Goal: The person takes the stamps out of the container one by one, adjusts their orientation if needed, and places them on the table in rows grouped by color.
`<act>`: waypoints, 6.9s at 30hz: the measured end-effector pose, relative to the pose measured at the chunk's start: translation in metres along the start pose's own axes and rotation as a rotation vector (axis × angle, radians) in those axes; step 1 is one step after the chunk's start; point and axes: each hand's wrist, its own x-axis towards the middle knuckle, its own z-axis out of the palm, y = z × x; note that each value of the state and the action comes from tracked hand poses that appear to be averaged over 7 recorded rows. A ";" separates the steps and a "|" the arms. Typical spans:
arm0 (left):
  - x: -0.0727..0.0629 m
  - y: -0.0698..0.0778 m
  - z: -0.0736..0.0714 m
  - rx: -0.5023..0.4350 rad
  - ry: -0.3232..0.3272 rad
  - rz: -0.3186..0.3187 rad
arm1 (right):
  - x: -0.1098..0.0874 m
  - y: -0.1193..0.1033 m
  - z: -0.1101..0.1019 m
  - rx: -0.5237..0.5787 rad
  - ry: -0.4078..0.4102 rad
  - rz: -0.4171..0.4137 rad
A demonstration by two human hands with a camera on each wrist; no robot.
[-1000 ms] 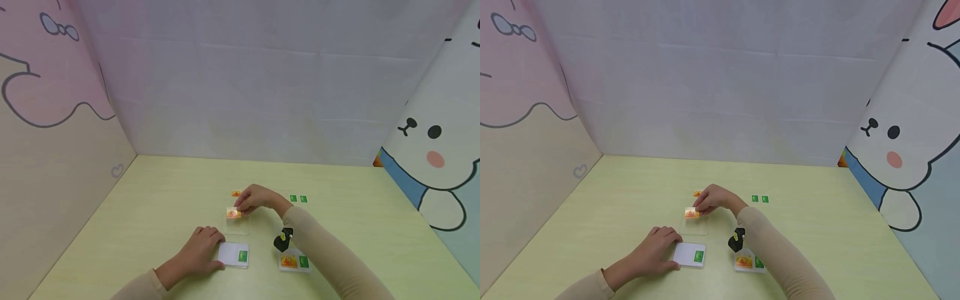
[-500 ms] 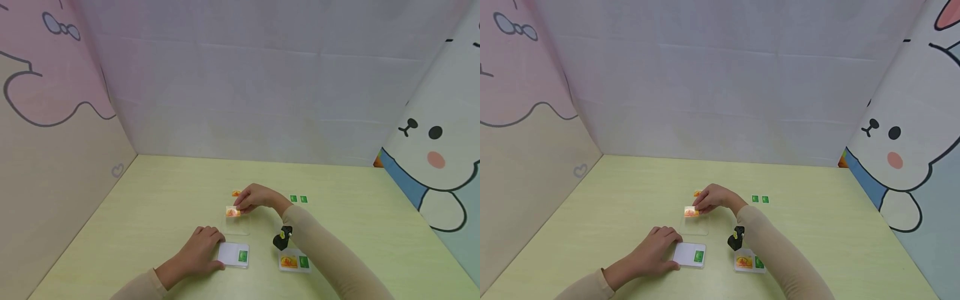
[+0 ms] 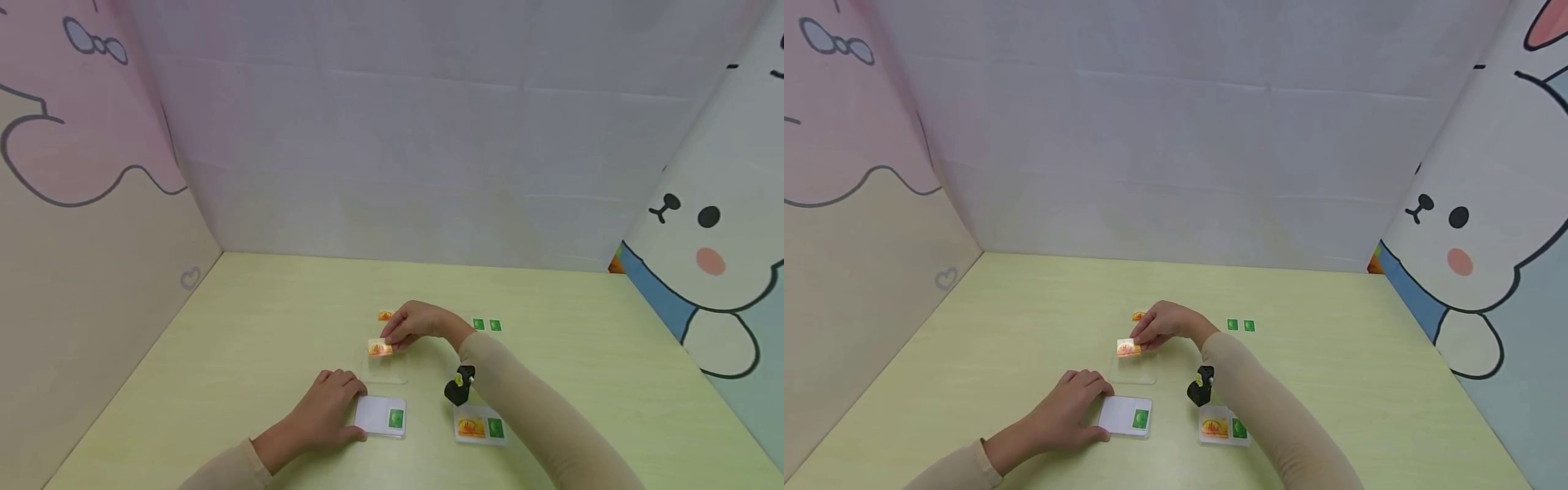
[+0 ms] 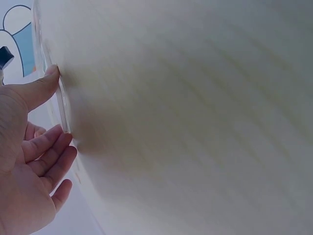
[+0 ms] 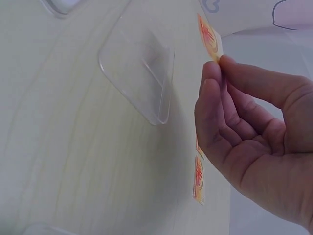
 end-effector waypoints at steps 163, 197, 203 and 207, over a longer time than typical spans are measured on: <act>0.003 0.009 0.002 -0.021 -0.021 0.017 | 0.044 0.004 -0.022 0.097 0.207 0.103; 0.004 0.009 0.003 -0.024 -0.060 -0.003 | 0.052 0.002 -0.017 0.063 0.267 0.098; 0.004 0.008 0.004 -0.028 -0.063 -0.005 | 0.053 0.003 -0.017 0.051 0.279 0.108; 0.004 0.007 0.004 -0.029 -0.066 -0.007 | 0.054 0.001 -0.016 0.039 0.291 0.119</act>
